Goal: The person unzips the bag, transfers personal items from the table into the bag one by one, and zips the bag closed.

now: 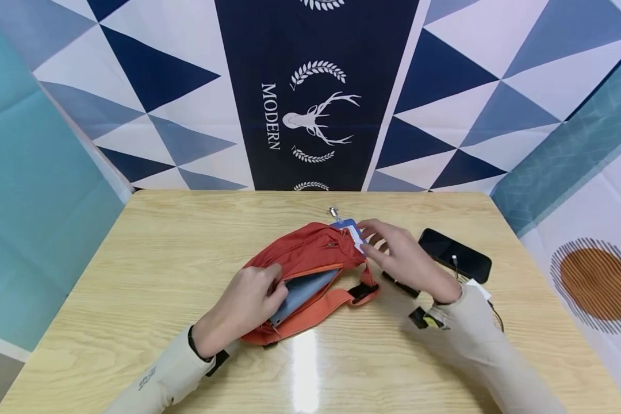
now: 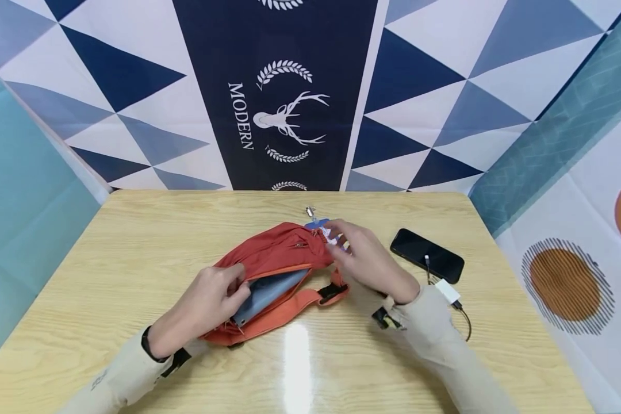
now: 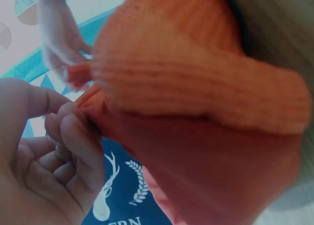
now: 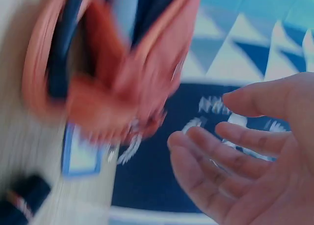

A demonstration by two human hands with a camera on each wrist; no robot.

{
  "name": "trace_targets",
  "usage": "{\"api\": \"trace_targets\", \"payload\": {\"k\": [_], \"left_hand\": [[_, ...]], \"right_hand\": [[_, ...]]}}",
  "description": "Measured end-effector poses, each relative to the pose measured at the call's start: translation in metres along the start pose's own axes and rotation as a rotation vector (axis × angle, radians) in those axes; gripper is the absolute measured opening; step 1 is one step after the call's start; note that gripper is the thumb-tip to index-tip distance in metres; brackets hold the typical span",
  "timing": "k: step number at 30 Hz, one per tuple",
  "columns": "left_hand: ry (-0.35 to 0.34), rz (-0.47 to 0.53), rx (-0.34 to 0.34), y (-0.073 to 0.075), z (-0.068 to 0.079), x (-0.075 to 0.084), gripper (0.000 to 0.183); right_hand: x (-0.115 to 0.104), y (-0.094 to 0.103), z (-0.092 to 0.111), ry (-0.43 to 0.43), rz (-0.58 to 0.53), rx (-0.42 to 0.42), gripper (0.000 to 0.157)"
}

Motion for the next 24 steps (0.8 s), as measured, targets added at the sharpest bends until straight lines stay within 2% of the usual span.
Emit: {"api": "trace_targets", "payload": {"k": [2,6,10,12,16,18,24], "left_hand": [[0.017,0.007,-0.013,-0.001,0.004,-0.003,0.028],[0.052,0.029,-0.041,-0.004,0.010,-0.008,0.029],[0.077,0.060,-0.062,-0.007,0.016,-0.013,0.029],[0.088,0.070,-0.071,-0.009,0.017,-0.015,0.029],[0.105,0.084,-0.088,-0.010,0.018,-0.017,0.029],[0.108,0.087,-0.103,-0.012,0.018,-0.017,0.029],[0.119,0.097,-0.134,-0.016,0.017,-0.020,0.029]], "right_hand": [[0.024,-0.004,-0.007,-0.071,0.036,-0.038,0.037],[0.056,-0.020,-0.021,-0.122,0.111,-0.155,0.040],[0.071,-0.034,-0.037,-0.122,0.182,-0.346,0.043],[0.073,-0.039,-0.049,-0.098,0.202,-0.412,0.044],[0.071,-0.051,-0.076,-0.032,0.223,-0.451,0.046],[0.073,-0.058,-0.087,-0.030,0.230,-0.460,0.049],[0.087,-0.076,-0.100,-0.116,0.320,-0.493,0.049]]}}
Point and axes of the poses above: each hand's wrist, its own z-axis away from the middle knuckle, its own y-axis out of the back of the hand, x = y × z, the point moved 9 cm from there along -z, towards the middle knuckle, and after that the axes turned 9 degrees about z, right-handed, at the moved point
